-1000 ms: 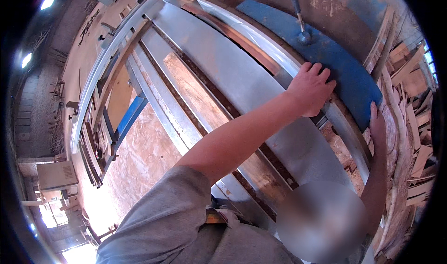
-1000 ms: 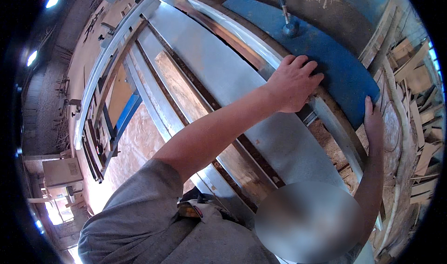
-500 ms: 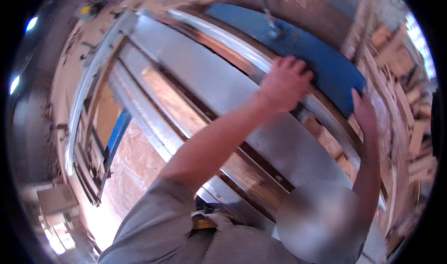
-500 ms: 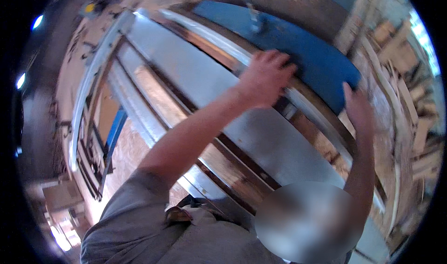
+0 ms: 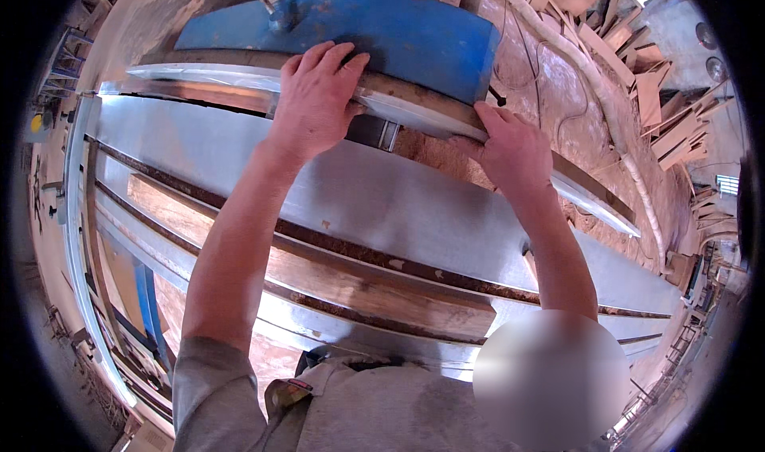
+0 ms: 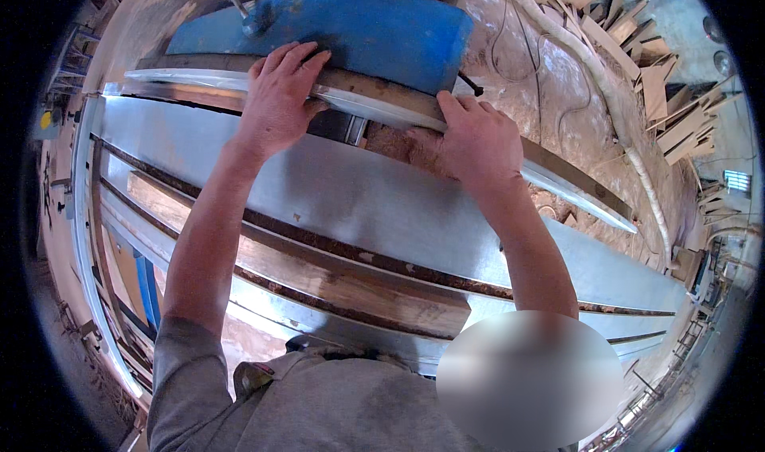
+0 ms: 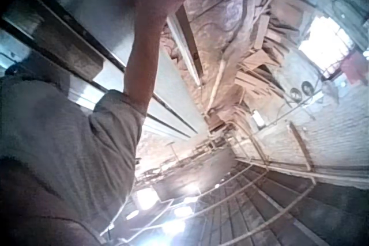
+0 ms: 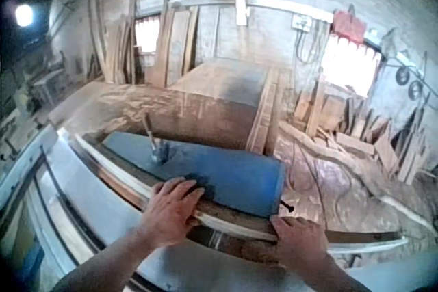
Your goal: The person operates a table saw to cut wooden planks into smaller pieces. They feed the wood through the saw, use a push stick for safety, and stack the cut pieces on the floor.
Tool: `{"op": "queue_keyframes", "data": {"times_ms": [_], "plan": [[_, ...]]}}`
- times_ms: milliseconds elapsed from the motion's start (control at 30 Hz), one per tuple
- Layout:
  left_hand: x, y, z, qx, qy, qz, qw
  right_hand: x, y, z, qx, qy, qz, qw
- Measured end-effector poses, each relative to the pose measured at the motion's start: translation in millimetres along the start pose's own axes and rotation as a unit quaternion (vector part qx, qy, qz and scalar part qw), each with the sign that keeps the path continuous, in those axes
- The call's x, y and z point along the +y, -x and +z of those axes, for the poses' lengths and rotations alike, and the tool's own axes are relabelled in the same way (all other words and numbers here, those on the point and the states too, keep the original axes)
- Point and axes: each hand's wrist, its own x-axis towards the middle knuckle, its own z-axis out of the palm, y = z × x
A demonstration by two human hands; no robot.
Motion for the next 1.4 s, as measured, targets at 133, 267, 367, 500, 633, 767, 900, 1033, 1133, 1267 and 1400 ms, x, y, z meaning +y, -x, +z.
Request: {"op": "queue_keyframes", "data": {"times_ms": [133, 267, 367, 500, 633, 767, 900, 1033, 1133, 1267, 1400], "plan": [[-6, -11, 10, 0.037, -0.030, 0.026, 0.999, 2, -10, -3, 0.017, 0.010, 0.012, 1.000], [-8, -21, 8, -0.035, -0.034, 0.007, 0.999, 9, -13, -1, -0.003, 0.004, 0.021, 1.000], [-14, -32, -9, -0.114, 0.031, 0.007, 0.993, 18, -15, 0, -0.009, -0.059, 0.031, 0.998], [-23, -75, -29, -0.138, 0.061, -0.008, 0.988, 44, -39, -6, 0.004, -0.243, 0.080, 0.967], [-23, -129, -12, -0.047, -0.029, 0.055, 0.997, 76, -91, 10, -0.081, -0.342, 0.180, 0.919], [-7, -158, 21, -0.096, 0.017, 0.041, 0.994, 84, -118, 39, -0.152, -0.432, 0.240, 0.856], [2, -180, 41, -0.104, -0.016, -0.010, 0.994, 94, -138, 27, -0.233, -0.352, 0.200, 0.884], [1, -192, 50, -0.129, 0.005, -0.048, 0.990, 82, -147, 26, -0.160, -0.335, 0.186, 0.910], [2, -188, 57, -0.074, -0.011, -0.047, 0.996, 74, -144, 31, -0.078, -0.367, 0.196, 0.906], [4, -183, 56, -0.068, 0.005, -0.047, 0.997, 72, -142, 31, -0.060, -0.383, 0.197, 0.901], [6, -187, 50, -0.099, 0.000, -0.064, 0.993, 74, -144, 28, -0.068, -0.389, 0.191, 0.899]]}}
